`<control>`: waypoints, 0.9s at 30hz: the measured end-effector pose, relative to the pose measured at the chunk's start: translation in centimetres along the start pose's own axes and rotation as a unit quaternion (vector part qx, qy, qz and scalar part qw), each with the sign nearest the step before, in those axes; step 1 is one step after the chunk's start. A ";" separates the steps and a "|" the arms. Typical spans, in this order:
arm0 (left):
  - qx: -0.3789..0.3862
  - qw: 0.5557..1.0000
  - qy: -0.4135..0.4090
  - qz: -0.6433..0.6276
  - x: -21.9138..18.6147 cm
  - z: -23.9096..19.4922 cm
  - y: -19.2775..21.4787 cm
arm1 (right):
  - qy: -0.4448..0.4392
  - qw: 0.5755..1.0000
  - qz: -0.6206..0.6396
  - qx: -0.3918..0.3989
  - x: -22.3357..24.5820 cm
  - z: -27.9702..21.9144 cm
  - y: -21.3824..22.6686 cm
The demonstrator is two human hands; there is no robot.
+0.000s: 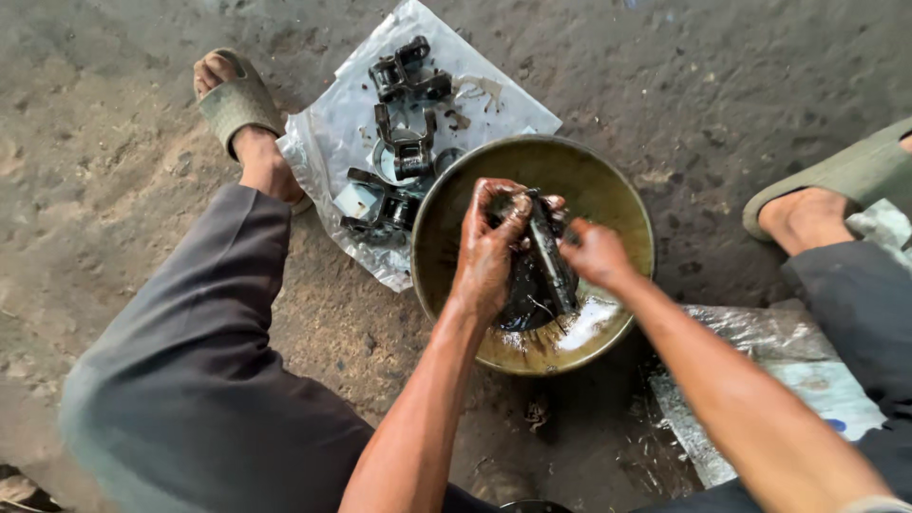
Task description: The person sits on the ground and scrubs small metal parts in a bowl of dark liquid using a wire brush. They repeatedly dip, scrub, and rinse the parts, then place them on a plastic sheet nearby.
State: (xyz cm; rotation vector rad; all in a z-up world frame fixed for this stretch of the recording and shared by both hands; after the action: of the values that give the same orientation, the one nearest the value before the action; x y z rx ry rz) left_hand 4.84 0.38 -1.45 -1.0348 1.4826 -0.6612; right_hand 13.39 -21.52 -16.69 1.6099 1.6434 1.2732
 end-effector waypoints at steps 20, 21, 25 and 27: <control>-0.078 0.995 -0.010 0.068 -1.2 1.8 1.3 | -0.128 0.967 0.199 0.096 -4.1 -7.3 -12.5; -0.079 0.995 -0.009 0.054 -1.2 1.7 1.4 | -0.168 0.930 0.306 0.114 -4.9 -8.0 -11.7; -0.086 0.995 -0.003 0.060 -1.4 1.9 1.5 | 0.227 0.947 -0.135 -0.184 -2.5 -8.0 0.5; -0.084 0.991 -0.018 0.100 -1.9 1.9 1.4 | 0.043 0.991 -0.125 0.036 -2.9 -8.8 5.0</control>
State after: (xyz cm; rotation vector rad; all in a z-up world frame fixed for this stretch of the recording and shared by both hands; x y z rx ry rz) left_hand 6.25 2.93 -2.16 -1.0031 1.6067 -0.3794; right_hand 8.68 -27.38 -9.27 1.3535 1.8954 1.1800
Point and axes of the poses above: each hand's wrist, its own z-axis towards the middle knuckle, its own y-axis out of the back of the hand, x = y × z, the point moved 4 cm from there along z, towards the middle knuckle, and after that the axes turned 9 degrees about -z, right-handed, at the moved point
